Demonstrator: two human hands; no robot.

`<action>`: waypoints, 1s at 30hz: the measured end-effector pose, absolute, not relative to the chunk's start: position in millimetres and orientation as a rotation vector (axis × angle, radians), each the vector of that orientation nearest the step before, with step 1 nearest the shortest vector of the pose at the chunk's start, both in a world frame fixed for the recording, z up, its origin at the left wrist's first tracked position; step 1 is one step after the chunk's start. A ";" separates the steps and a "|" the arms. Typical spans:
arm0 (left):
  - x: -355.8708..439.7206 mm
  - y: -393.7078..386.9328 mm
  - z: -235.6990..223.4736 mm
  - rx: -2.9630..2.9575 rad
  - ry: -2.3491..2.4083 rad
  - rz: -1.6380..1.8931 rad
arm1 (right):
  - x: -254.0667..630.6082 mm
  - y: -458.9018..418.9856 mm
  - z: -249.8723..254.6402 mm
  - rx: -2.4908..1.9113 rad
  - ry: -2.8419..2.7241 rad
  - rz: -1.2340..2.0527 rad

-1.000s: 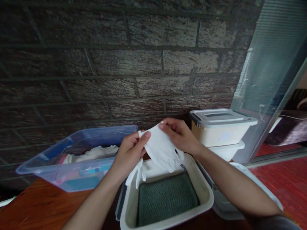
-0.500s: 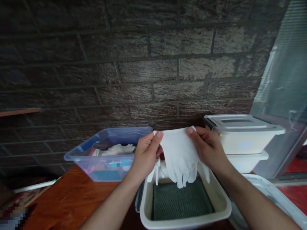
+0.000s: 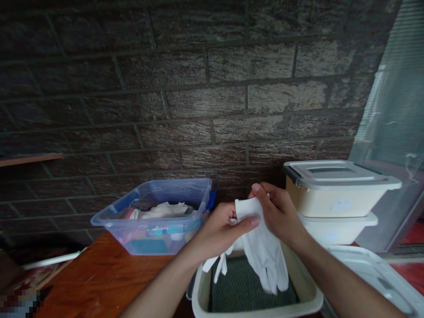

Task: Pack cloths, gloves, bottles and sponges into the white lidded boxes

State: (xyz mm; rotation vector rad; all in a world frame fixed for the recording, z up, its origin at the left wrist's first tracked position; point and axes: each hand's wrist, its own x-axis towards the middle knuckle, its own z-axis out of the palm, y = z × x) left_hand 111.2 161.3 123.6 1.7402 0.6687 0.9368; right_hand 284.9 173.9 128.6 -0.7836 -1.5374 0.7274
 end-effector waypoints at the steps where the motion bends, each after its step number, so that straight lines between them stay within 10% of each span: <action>1: 111.7 162.4 122.5 1.730 0.664 0.895 | 285.0 174.1 129.0 -0.777 -1.502 0.729; 8: 105.6 170.6 124.2 1.669 0.791 1.279 | 285.6 176.8 117.5 -0.591 -1.606 1.311; 30: 77.6 187.0 137.0 1.409 0.931 1.850 | 292.6 172.5 104.4 -0.737 -1.975 1.760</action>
